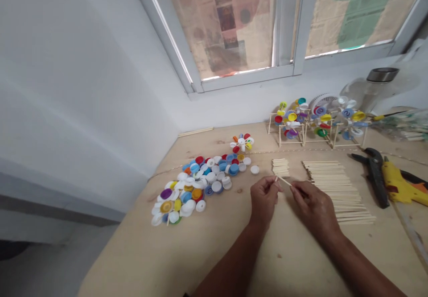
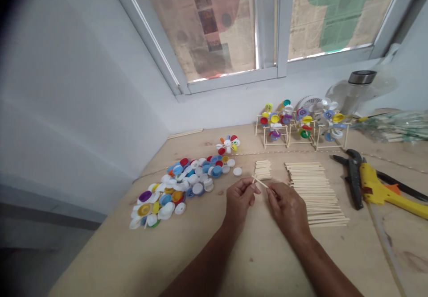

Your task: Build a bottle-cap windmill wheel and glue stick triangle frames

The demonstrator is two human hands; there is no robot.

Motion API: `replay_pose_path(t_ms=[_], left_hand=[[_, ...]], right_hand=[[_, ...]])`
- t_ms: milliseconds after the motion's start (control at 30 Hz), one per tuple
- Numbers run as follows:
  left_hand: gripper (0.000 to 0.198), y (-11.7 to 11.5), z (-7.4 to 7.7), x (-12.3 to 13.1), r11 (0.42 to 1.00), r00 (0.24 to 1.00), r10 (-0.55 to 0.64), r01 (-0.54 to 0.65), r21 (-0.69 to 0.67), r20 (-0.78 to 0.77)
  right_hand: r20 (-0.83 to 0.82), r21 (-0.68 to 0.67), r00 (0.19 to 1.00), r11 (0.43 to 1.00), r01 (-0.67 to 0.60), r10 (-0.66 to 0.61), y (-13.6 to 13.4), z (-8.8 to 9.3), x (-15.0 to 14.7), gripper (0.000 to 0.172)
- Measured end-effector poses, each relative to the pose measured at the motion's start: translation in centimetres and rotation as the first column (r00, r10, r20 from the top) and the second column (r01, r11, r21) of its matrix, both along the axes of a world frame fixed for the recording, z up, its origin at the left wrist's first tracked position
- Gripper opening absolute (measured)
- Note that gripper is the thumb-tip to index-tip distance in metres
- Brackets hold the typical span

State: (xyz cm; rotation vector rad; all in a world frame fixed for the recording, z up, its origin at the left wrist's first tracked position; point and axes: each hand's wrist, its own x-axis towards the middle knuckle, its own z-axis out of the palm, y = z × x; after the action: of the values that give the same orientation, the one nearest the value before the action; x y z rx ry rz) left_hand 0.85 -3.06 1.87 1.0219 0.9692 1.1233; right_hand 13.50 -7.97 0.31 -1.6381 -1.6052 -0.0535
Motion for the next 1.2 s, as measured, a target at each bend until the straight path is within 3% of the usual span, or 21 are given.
replay_pose_path(t_ms=[200, 567, 1200], left_hand=[[0.016, -0.14, 0.29, 0.09, 1.0, 1.0, 0.008, -0.007, 0.012, -0.029], [0.017, 0.17, -0.52, 0.26, 0.998, 0.999, 0.018, -0.014, 0.067, -0.05], [0.013, 0.35, -0.59, 0.38, 0.998, 0.999, 0.036, -0.034, 0.053, -0.024]], right_hand=[[-0.037, -0.035, 0.999, 0.999, 0.012, -0.013, -0.03, 0.14, -0.08, 0.026], [-0.012, -0.035, 1.0, 0.999, 0.01, -0.01, -0.03, -0.16, 0.05, 0.024], [-0.011, -0.053, 1.0, 0.999, 0.003, -0.004, 0.12, -0.29, 0.16, 0.026]])
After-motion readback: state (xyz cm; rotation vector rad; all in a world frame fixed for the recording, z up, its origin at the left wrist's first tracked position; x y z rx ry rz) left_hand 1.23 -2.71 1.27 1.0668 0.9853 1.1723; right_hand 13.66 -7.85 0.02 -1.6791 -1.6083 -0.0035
